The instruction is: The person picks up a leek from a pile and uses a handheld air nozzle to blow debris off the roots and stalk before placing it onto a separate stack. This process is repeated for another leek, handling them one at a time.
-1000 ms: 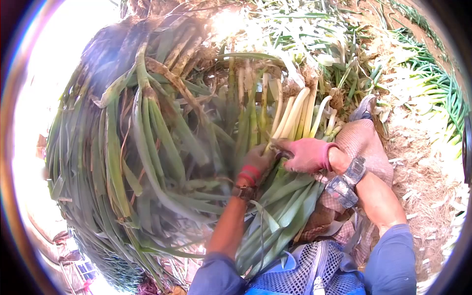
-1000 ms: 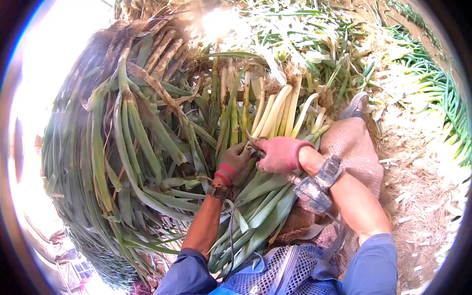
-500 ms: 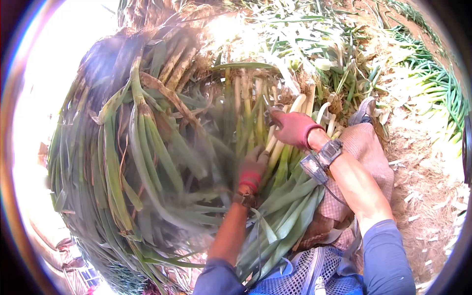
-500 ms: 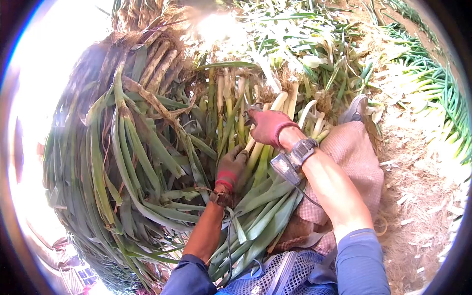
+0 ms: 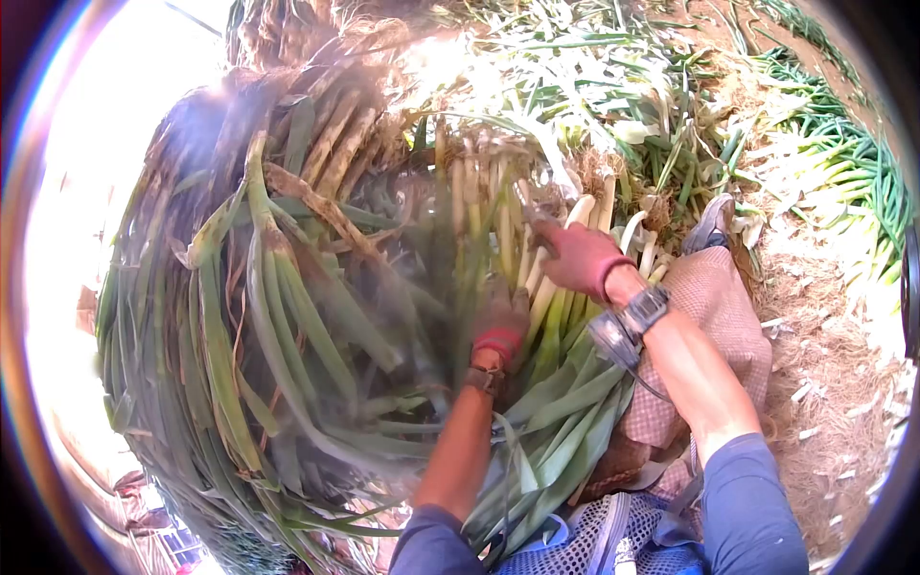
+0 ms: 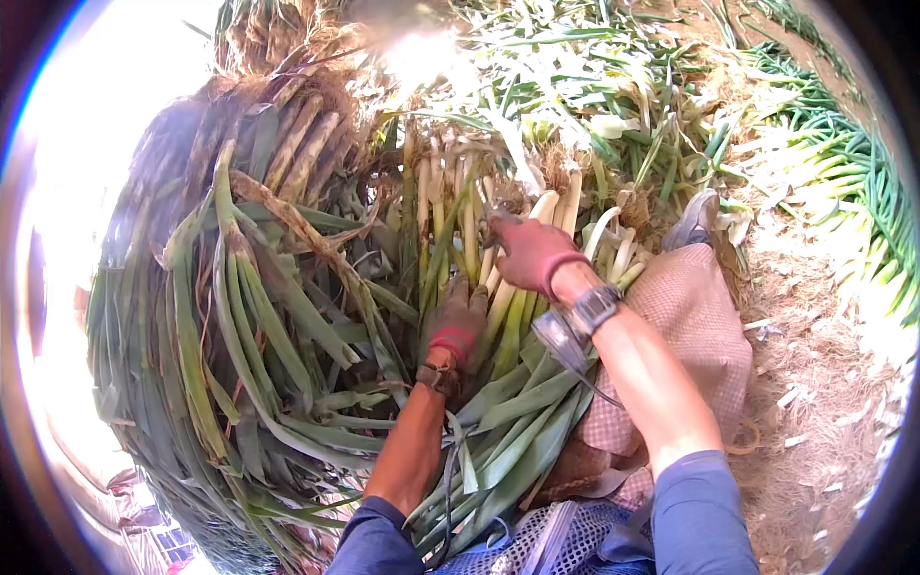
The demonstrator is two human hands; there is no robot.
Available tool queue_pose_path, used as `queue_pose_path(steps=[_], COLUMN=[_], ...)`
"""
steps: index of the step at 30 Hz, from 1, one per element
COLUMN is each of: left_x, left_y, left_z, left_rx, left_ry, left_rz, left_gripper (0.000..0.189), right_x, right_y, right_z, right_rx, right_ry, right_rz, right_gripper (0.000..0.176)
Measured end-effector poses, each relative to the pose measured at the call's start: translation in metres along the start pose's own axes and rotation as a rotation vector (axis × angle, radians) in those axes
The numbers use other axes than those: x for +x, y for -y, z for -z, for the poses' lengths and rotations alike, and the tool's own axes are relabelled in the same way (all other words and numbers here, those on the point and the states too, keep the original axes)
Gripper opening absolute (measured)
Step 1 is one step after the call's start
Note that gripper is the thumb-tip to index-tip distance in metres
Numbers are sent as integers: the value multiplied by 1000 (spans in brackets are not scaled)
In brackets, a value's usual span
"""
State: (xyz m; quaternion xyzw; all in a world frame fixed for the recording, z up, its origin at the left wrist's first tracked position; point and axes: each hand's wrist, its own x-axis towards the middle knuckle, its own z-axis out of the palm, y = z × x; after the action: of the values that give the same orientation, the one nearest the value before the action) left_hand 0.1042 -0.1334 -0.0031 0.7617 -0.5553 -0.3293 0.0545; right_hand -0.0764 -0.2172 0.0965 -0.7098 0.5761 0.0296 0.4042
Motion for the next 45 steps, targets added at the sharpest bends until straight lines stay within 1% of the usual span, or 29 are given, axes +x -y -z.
queue_pose_path(steps=[4,6,7,9,11,12,13,15,16,17,19,20,22,23,25,26,28,29,31,32,34,35,37,38,40,41,43,44,45], left_x=[15,14,17,35,50,54,55,44,32,29,23,13,-11,-7,4,6,12,13,14,16,18,21,32,32,28,21,6,4,4], left_y=[3,-19,-16,2,15,20,25,21,12,13,14,11,-1,7,35,39,34,31,27,26,25,31,45,48,56,53,42,44,43], left_z=[0,26,23,6,-10,-15,-22,-22,-20,-19,-17,-12,3,1,0,8,29,33,39,42,45,43,33,31,24,28,39,34,28], left_rx=[-13,-45,-47,-85,-43,-1,-2,88,18,19,-193,-193,-506,-505,-342,-343,25,23,45,48,25,27,-14,-13,92,95,40,41,88], left_ry=[-67,84,84,-17,-7,5,3,60,98,99,148,148,153,153,-172,-168,-288,-288,-235,-235,-254,-252,-346,-346,-559,-558,-385,-386,-388], left_rz=[-55,85,81,14,-20,-51,-51,-443,-368,-364,-195,-191,-50,-48,-216,-213,-179,-179,-66,-65,-73,-71,-116,-114,-195,-193,-125,-124,-176], left_gripper=[62,60,60,53,50,47,47,40,35,35,31,31,38,38,40,40,46,46,56,56,64,64,68,68,59,59,51,51,45], right_x=[-30,-44,-51,-70,-79,-84,-91,-102,-98,-100,-106,-102,-93,-92,-93,-95,-100,-99,-94,-94,-97,-96,-91,-88,-81,-77,-67,-61,-54], right_y=[-11,-17,-19,-27,-41,-39,-37,-34,-48,-42,-27,-27,-31,-37,-48,-44,-34,-33,-32,-34,-39,-37,-27,-24,-18,-14,-6,-2,2], right_z=[-17,-23,-26,-32,-39,-34,-29,-24,-45,-43,-35,-34,-31,-35,-45,-45,-42,-42,-42,-47,-57,-54,-44,-41,-38,-38,-39,-37,-35], right_rx=[-85,-132,-153,-156,-95,-78,-79,-4,-17,-15,-56,-55,0,1,-33,-33,-27,-29,-24,-21,-60,-58,-40,-40,-94,-91,-94,-94,-45], right_ry=[22,118,166,149,31,30,30,75,34,37,138,142,63,65,-7,-2,94,94,58,58,0,2,97,98,163,165,246,247,220], right_rz=[64,49,40,80,126,63,64,64,183,184,141,142,34,34,168,166,177,177,124,125,309,309,222,222,228,230,225,226,178], right_gripper=[64,67,69,73,74,75,75,75,76,76,79,79,80,80,77,77,76,76,78,78,77,77,76,76,74,74,73,73,72])
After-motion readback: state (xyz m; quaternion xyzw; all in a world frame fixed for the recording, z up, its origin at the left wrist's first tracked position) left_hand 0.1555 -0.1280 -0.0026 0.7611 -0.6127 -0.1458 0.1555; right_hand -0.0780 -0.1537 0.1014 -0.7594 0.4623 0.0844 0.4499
